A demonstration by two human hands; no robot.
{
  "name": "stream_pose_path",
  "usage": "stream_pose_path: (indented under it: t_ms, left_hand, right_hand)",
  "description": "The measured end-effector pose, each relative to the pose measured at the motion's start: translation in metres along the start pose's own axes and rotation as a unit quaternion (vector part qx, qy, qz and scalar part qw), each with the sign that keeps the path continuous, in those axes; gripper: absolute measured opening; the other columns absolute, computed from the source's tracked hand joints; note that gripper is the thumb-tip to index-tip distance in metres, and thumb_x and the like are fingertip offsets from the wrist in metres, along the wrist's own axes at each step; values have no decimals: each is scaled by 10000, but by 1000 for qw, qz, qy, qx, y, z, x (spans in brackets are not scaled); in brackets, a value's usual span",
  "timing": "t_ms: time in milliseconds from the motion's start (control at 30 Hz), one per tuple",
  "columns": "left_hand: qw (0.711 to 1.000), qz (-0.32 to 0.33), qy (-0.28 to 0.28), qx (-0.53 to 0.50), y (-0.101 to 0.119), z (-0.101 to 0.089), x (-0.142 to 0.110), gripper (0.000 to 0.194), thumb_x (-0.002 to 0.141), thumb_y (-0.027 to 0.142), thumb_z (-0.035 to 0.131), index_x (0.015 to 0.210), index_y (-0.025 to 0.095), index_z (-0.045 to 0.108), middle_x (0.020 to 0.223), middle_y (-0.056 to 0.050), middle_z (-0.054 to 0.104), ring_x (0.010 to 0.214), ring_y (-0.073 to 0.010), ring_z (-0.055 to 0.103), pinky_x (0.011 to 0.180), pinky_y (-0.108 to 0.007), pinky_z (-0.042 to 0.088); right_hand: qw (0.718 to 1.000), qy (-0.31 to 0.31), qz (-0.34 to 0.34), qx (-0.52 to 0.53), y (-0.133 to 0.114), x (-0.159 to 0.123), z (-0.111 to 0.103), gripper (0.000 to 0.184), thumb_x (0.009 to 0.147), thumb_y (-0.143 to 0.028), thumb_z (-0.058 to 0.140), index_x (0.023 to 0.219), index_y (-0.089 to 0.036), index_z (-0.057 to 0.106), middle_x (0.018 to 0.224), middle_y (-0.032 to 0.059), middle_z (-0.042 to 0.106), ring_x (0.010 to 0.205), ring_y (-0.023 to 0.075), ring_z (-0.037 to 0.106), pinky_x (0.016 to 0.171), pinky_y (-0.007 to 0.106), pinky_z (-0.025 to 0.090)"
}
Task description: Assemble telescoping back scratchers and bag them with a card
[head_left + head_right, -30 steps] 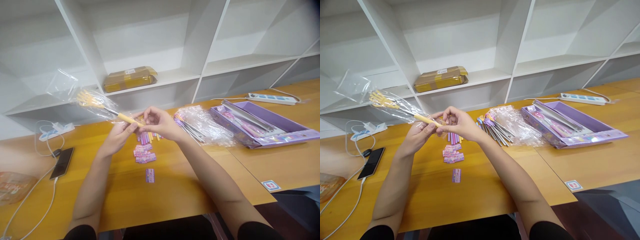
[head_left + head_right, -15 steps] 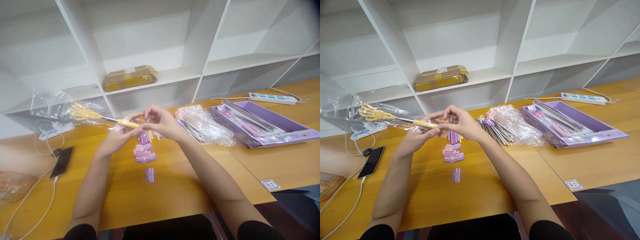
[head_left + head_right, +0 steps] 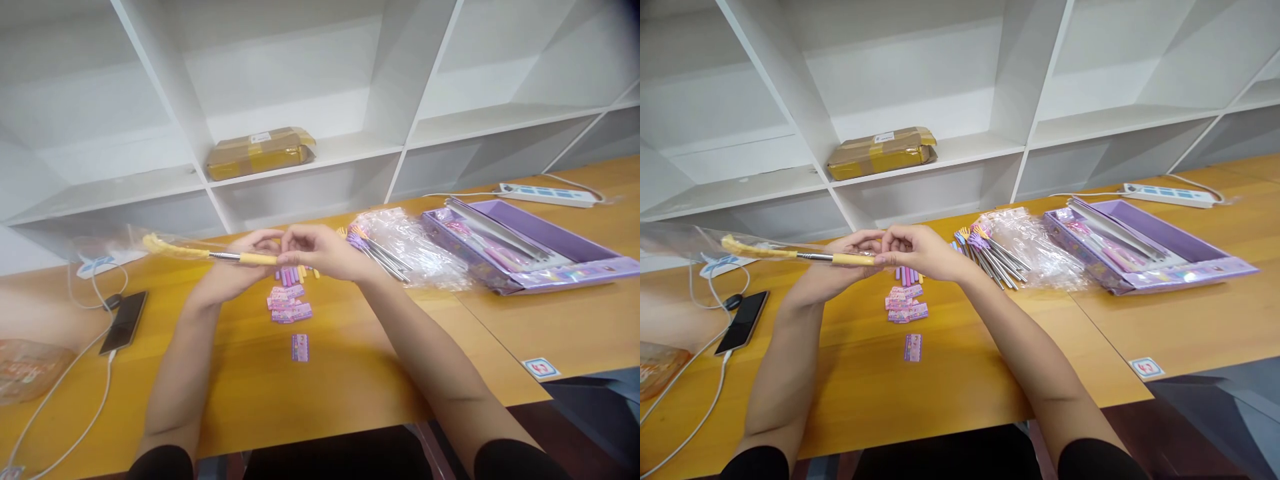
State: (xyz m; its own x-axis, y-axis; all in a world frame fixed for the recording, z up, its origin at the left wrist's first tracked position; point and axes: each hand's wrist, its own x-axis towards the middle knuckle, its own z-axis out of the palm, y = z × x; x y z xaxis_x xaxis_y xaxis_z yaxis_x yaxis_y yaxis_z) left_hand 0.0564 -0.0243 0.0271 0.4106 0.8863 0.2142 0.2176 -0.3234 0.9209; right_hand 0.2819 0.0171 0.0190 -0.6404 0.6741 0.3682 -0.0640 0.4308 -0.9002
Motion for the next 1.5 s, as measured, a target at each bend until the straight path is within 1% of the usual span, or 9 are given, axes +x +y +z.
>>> stream_pose_path:
  t_ms: [300, 500, 667, 767, 867, 1033, 1267, 1333, 1500]
  left_hand:
    - [997, 5, 81, -18, -7, 7, 7, 428, 909, 459, 868, 1199, 160, 769, 1121, -115, 804, 1030, -250, 763, 911, -359, 620]
    - [997, 24, 76, -24, -10, 13, 11, 409, 846, 429, 929, 1087, 147, 757, 855, -40, 735, 751, -164, 676, 665, -274, 556]
    - [994, 25, 87, -66, -12, 12, 10, 540, 797, 390, 977, 1208, 160, 713, 978, -66, 766, 865, -188, 741, 739, -279, 614]
    - [991, 45, 87, -87, -10, 12, 9, 621, 775, 363, 997, 1276, 179, 680, 1045, -74, 790, 921, -208, 782, 766, -280, 642]
    - [990, 77, 73, -96, -8, 13, 10, 612, 774, 366, 999, 1256, 180, 671, 1010, -74, 808, 873, -215, 802, 736, -279, 652]
    - [988, 106, 60, -95, -5, 16, 12, 542, 818, 401, 965, 1232, 189, 687, 972, -63, 817, 739, -172, 766, 726, -279, 655]
    - [996, 84, 4, -33, -6, -11, 3, 379, 928, 360, 868, 1254, 217, 738, 1160, -90, 797, 927, -184, 768, 843, -279, 636]
    - [996, 82, 39, 4, -9, -23, 3, 340, 948, 399, 846, 1216, 204, 772, 1168, -96, 788, 1004, -191, 755, 907, -281, 621]
    - [962, 132, 234, -40, -16, -38, 12, 394, 941, 532, 820, 1184, 225, 781, 1039, -62, 773, 896, -172, 734, 835, -290, 621]
  right_hand:
    - [986, 144, -66, -50, 12, 6, 9, 331, 1030, -493, 687, 897, -246, 513, 718, -62, 521, 633, 119, 463, 616, 267, 359]
    - [997, 64, -47, -11, 15, 5, 7, 530, 1005, -707, 654, 825, -246, 465, 674, -64, 488, 612, 112, 434, 575, 252, 338]
    - [999, 1, -47, -7, 11, 4, 2, 620, 1044, -747, 540, 765, -196, 591, 709, -14, 585, 666, 118, 502, 592, 249, 368]
    - [997, -21, -55, 50, 13, 6, 3, 647, 1013, -771, 580, 718, -196, 574, 641, -41, 497, 583, 91, 412, 533, 237, 321]
    - [990, -37, -62, 125, 21, 10, 7, 622, 997, -759, 624, 717, -208, 548, 576, -76, 414, 498, 74, 340, 478, 231, 299]
    - [980, -42, -70, 180, 37, 12, 10, 591, 980, -751, 662, 783, -195, 613, 598, -57, 541, 471, 77, 456, 465, 216, 389]
    - [994, -69, -74, 41, 27, 8, 1, 538, 1067, -669, 573, 823, -193, 632, 725, -12, 640, 632, 117, 587, 622, 249, 476]
    - [992, -79, -79, -55, 25, 8, -2, 454, 1093, -557, 588, 829, -193, 650, 753, -4, 661, 702, 133, 610, 690, 259, 469]
    - [962, -166, -72, -205, 44, 14, 11, 199, 1048, -270, 690, 876, -182, 739, 896, 30, 757, 790, 146, 630, 760, 275, 437]
